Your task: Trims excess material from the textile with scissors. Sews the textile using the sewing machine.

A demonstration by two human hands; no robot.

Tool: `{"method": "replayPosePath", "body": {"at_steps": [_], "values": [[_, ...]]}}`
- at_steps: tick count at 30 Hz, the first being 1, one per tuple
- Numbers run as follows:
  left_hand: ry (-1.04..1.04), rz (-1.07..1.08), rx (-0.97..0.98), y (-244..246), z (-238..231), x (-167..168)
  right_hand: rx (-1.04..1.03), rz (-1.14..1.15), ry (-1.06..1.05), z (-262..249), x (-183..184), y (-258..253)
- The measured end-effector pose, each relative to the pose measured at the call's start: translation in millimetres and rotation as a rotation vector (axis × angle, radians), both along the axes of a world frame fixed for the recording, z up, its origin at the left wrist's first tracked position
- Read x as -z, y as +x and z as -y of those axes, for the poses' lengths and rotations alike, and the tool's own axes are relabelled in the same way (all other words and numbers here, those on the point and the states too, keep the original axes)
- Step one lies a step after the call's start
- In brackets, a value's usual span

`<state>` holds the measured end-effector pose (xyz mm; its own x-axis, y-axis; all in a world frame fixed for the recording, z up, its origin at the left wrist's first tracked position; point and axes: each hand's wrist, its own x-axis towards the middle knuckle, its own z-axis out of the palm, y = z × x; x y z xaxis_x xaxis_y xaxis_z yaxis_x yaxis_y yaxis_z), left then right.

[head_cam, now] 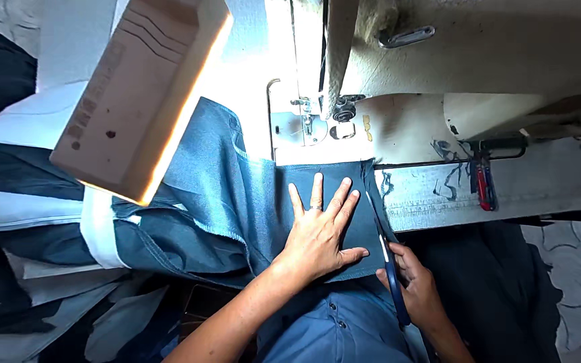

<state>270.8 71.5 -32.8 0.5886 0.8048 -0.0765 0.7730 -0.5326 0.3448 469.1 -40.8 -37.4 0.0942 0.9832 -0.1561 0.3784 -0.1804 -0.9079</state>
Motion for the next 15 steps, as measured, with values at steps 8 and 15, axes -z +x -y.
{"method": "replayPosePath", "body": {"at_steps": [8, 15], "values": [[-0.117, -0.257, 0.124, 10.2, -37.3, -53.5, -0.003, 0.022, 0.033, 3.4, -0.9, 5.2], [0.036, -0.105, 0.226, -4.9, -66.6, -10.7, -0.037, -0.119, -0.108, -0.9, -5.2, 12.6]]}}
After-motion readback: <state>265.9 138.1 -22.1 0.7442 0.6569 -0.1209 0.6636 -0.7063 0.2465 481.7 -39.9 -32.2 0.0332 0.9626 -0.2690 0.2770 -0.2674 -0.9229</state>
